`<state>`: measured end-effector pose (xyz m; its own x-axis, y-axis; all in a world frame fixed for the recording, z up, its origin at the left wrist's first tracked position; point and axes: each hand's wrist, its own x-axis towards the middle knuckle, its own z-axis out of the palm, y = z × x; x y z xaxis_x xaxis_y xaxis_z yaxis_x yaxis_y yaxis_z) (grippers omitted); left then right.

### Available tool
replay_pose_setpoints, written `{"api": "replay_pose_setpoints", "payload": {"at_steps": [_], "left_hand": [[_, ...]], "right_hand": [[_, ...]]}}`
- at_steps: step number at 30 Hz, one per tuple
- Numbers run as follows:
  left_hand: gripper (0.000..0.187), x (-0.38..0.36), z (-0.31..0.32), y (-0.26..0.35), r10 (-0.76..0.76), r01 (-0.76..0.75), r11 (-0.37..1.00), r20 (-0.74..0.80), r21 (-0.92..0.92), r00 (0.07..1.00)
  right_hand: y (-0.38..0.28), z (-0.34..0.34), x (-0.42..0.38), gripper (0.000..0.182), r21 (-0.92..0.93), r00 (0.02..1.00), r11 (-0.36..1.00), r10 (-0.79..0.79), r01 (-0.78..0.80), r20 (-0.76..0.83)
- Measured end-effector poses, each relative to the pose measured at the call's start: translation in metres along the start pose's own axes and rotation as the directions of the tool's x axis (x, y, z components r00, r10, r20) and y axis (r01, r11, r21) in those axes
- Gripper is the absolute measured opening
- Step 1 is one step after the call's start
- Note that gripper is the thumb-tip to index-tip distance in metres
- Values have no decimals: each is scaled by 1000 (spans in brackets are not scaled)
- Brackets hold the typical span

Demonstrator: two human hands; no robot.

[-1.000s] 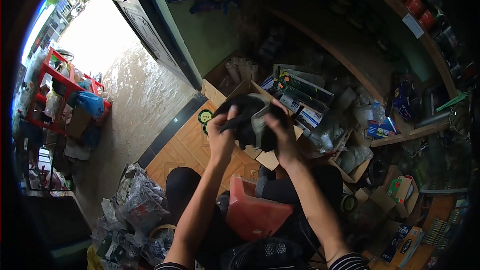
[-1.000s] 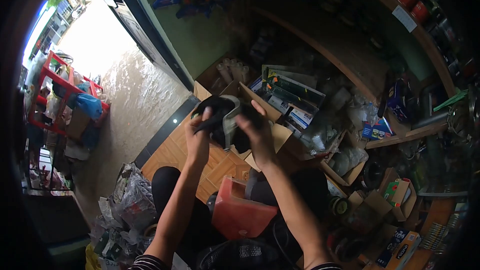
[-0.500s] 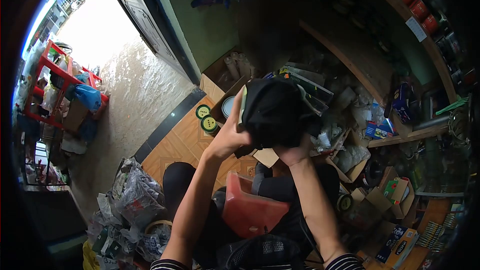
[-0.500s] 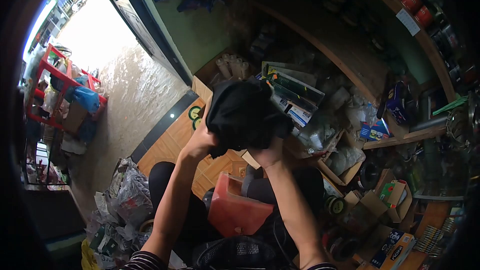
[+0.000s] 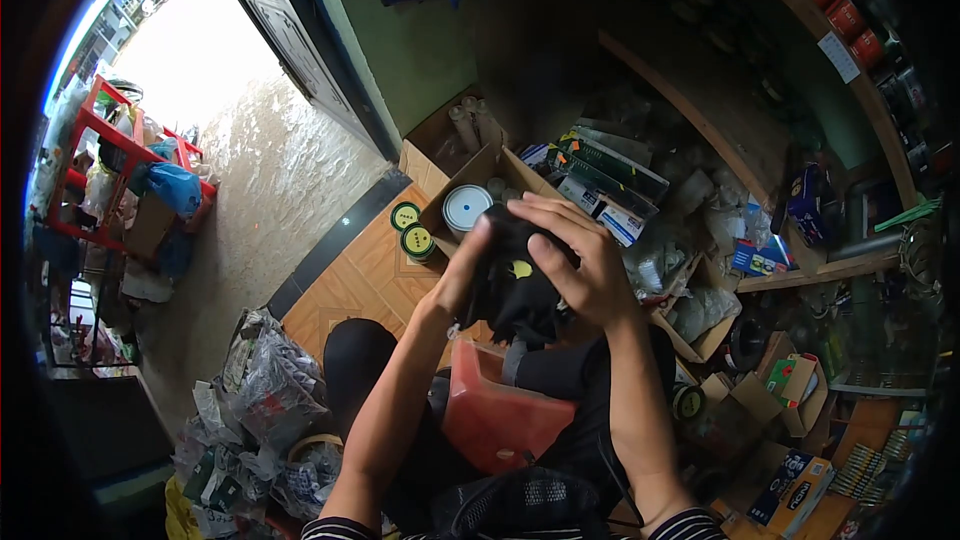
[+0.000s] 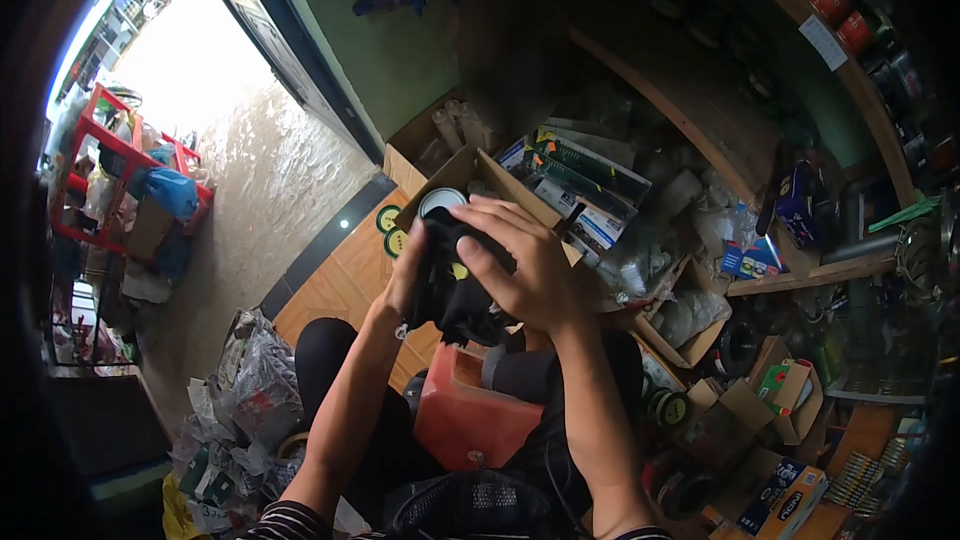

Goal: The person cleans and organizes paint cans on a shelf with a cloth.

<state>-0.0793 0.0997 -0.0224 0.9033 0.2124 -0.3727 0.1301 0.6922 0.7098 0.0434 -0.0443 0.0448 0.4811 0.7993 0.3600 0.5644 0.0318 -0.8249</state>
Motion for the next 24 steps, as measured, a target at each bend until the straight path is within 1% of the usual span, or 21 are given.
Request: {"api": "replay_pose_setpoints", "payload": {"at_steps": [2, 4, 5, 6, 8, 9, 10, 12, 13, 16, 17, 18, 19, 20, 21, 22, 24], "left_hand": [[75, 4, 12, 0, 4, -4, 996, 0, -85, 1000], [74, 13, 13, -5, 32, -34, 994, -17, -105, 999], [74, 17, 14, -6, 46, -48, 992, -24, -116, 999], [74, 20, 12, -6, 54, -52, 978, 6, -203, 999], [75, 24, 8, -1, 85, -56, 927, 63, -370, 994], [76, 27, 6, -1, 93, -102, 902, -41, -420, 995], [78, 22, 12, 5, 84, -110, 890, -78, -442, 993], [80, 21, 4, 3, 119, -135, 871, -65, -471, 991], [79, 22, 2, 3, 125, -142, 878, -68, -458, 990], [77, 17, -2, 8, 68, -71, 970, -21, -232, 997], [74, 13, 9, 11, -2, -17, 974, -84, -227, 997], [73, 11, 8, 8, -16, 11, 981, -26, -193, 1000], [72, 10, 7, 4, -30, 34, 987, 31, -155, 999], [72, 6, 17, 1, -47, 51, 984, 25, -170, 999], [77, 12, 11, -10, 3, 1, 992, 33, -125, 999], [79, 10, 14, -10, -9, 14, 989, 37, -149, 999], [84, 8, 21, -4, -26, 35, 980, 49, -196, 998]], "right_hand": [[3, -2, -1, 45, -8, 997, 998, 65, -65, 29], [5, -3, 0, 44, -10, 992, 993, 114, -113, 49], [7, 1, 1, 41, -43, 1000, 999, 27, -26, 16], [7, 3, 1, 41, -101, 1000, 995, -21, 22, 19], [4, 17, -1, 42, -187, 990, 976, -123, 108, -72], [6, 24, -4, 46, -285, 983, 946, -176, 156, -44], [1, 33, -6, 50, -380, 985, 915, -164, 134, -46], [4, 50, -8, 53, -438, 977, 887, -199, 145, -81], [5, 52, -7, 58, -462, 974, 876, -206, 142, -90], [3, 36, 0, 58, -351, 974, 921, -210, 169, -83], [-2, 24, 2, 52, -322, 973, 929, -217, 182, -76], [-11, 13, 4, 41, -203, 989, 969, -147, 137, -35], [-6, 6, 3, 39, -75, 998, 996, -55, 54, -8], [-2, 2, 2, 38, 51, 999, 998, 38, -40, 32], [-1, 0, 1, 38, 114, 994, 988, 96, -100, 45], [0, -2, 1, 39, 129, 987, 980, 143, -151, 67], [-1, 2, 4, 42, 20, 998, 998, 51, -52, 28]]}}
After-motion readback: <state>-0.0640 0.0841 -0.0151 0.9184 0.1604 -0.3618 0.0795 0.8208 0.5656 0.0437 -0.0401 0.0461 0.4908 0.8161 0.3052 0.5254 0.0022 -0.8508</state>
